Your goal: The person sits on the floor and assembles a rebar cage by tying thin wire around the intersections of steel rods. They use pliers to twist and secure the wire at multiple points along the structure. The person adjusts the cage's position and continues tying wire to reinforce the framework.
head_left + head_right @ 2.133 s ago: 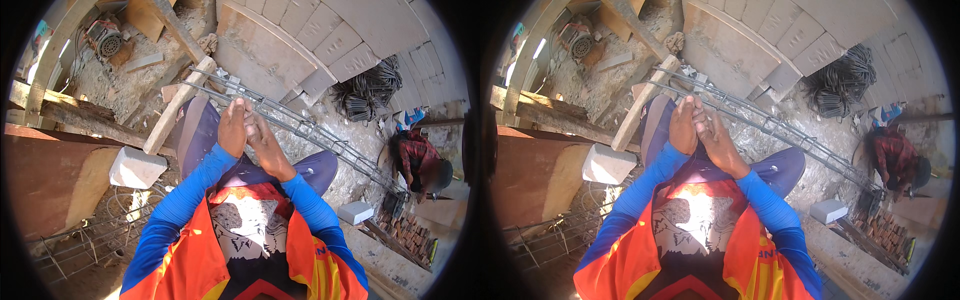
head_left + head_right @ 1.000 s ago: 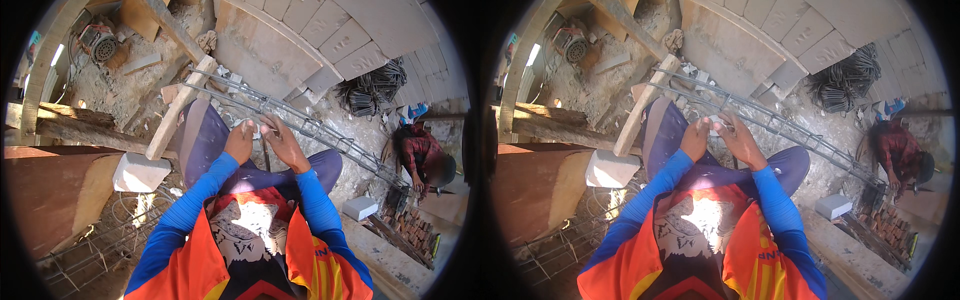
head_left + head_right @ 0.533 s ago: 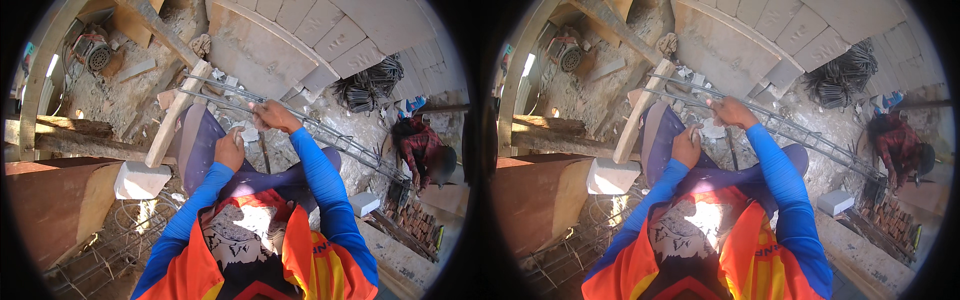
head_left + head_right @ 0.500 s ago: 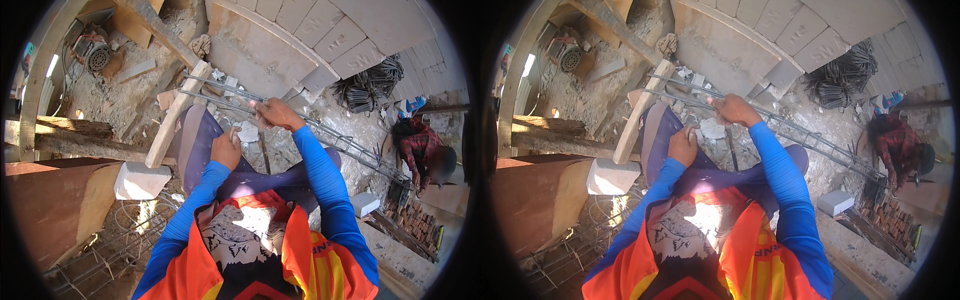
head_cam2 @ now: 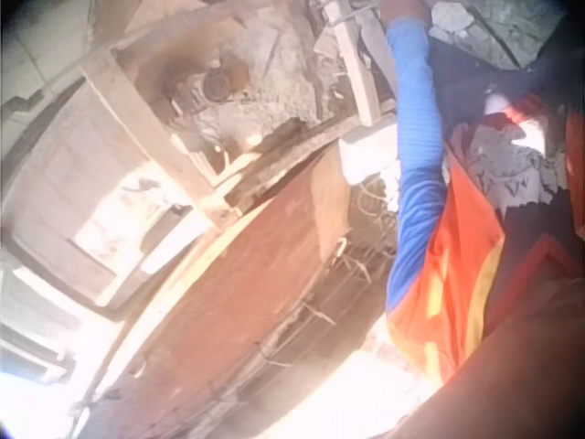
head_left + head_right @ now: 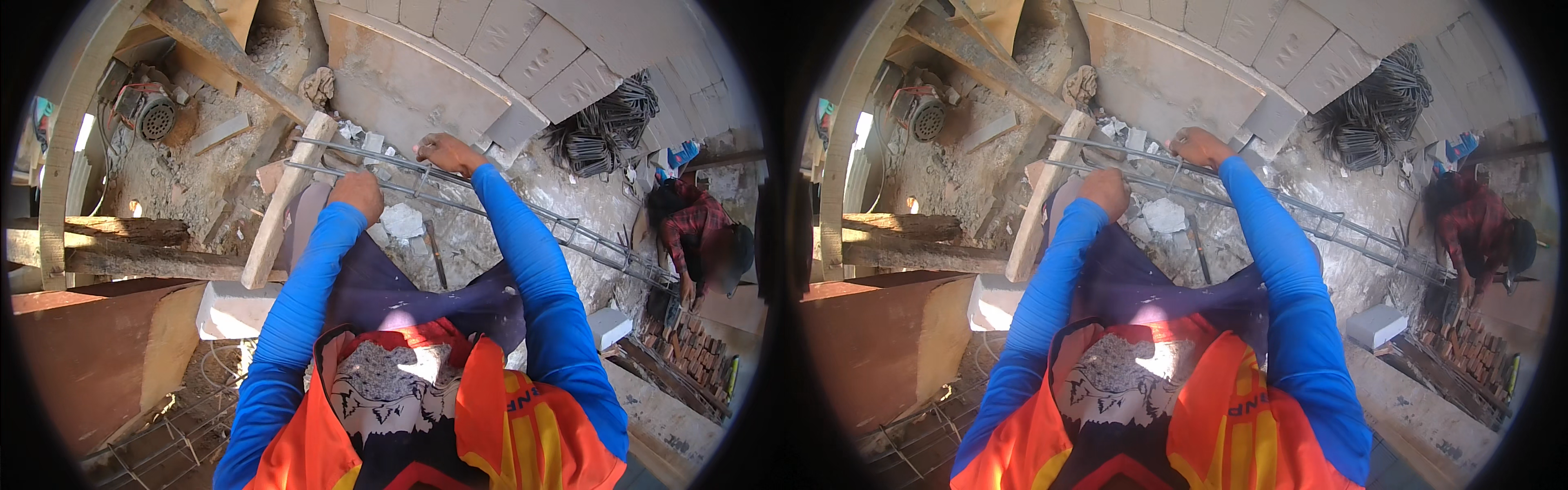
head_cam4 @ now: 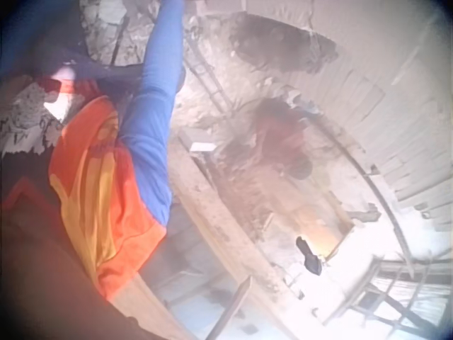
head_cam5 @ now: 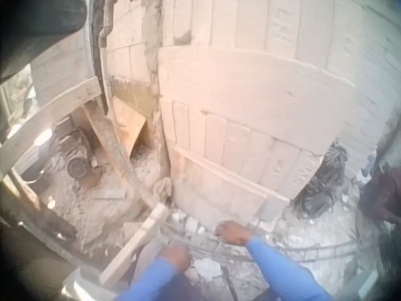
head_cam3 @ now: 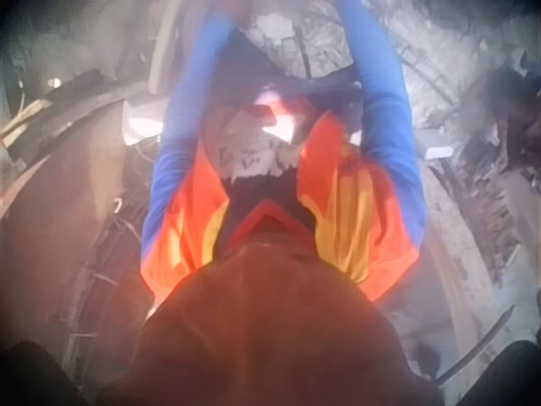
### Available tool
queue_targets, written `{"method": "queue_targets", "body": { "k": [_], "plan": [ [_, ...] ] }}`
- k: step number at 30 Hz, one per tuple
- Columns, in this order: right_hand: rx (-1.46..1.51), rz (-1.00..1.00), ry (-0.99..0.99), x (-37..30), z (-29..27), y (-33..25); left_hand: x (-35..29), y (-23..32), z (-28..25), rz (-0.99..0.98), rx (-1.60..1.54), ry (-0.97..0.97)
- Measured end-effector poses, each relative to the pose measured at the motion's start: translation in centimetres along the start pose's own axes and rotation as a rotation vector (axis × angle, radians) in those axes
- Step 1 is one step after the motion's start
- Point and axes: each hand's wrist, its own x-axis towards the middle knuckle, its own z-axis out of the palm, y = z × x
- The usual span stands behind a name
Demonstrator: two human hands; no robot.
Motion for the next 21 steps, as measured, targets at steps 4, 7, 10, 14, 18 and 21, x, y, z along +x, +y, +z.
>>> {"method": "queue_targets", "body": {
  "k": [4,7,10,14,18,21],
  "plan": [
    [0.119,0.059,-0.042,0.2,0.8,-0.1,2.0,1.0,-0.3,0.030,0.062,0.008],
    [0.068,0.018,-0.003,0.0,1.7,0.6,2.9,0.9,0.8,0.009,0.032,0.118],
    [0.201,0.058,0.008,0.7,1.1,2.1,5.0,0.6,1.1,-0.014,0.001,0.134],
    [0.341,0.043,-0.130,-0.2,1.0,1.5,4.1,1.1,3.5,0.142,-0.108,0.137],
    [0.643,0.095,-0.044,-0.9,0.3,1.7,4.6,1.7,5.9,0.253,-0.247,0.193],
    [0.679,0.088,0.128,-1.9,0.0,1.8,5.0,2.1,6.9,0.257,-0.305,0.215]
  ]
}}
